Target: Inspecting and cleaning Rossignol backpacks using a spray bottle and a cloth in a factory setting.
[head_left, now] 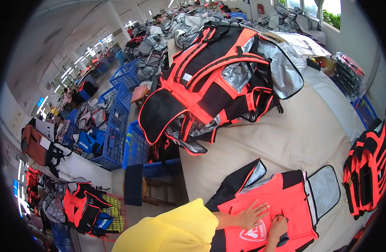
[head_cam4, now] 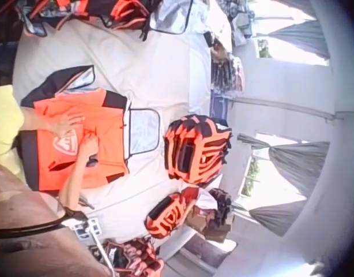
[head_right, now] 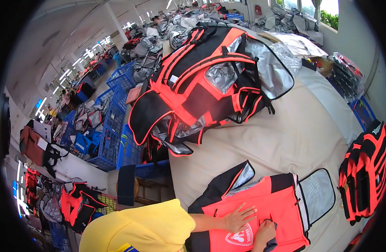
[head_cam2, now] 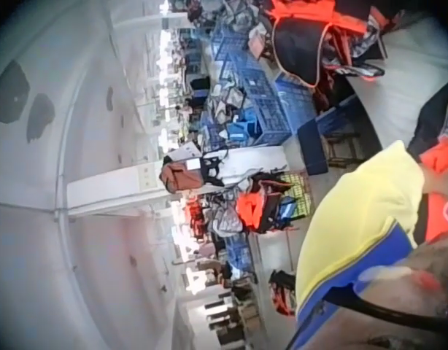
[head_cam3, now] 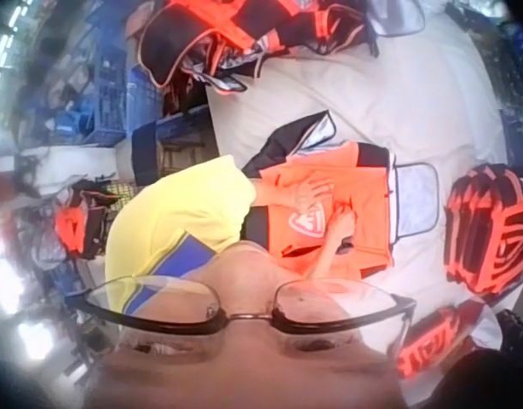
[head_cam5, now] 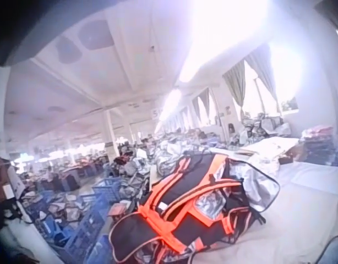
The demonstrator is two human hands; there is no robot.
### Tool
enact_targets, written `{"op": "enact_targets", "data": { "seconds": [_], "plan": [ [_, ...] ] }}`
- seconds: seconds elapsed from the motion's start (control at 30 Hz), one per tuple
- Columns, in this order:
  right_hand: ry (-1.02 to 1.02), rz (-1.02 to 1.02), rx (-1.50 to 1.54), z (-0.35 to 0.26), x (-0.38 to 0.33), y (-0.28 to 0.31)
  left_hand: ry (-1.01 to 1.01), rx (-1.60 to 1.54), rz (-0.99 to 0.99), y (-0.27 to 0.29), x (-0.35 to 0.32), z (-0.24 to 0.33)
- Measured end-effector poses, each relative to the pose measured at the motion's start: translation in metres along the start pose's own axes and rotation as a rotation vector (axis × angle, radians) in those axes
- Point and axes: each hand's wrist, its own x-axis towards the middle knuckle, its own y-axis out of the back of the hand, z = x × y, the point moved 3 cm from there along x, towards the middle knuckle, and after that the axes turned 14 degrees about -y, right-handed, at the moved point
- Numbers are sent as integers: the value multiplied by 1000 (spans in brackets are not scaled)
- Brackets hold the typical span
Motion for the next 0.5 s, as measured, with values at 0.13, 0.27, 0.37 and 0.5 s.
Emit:
{"op": "enact_targets", "data": {
  "seconds": [0.13, 0.27, 0.37, 0.5],
  "plan": [
    [7, 127, -89, -9, -12, -7, -23, -11, 8, -4, -2, 0],
    [15, 149, -22, 18, 0, 2, 3, -26, -42, 4, -2, 2],
    [3, 128, -110, -11, -3, -13, -35, -25, -38, -2, -2, 1],
    [-21, 29, -83, -6, -5, -4, -2, -12, -18, 1, -5, 0]
  ]
}}
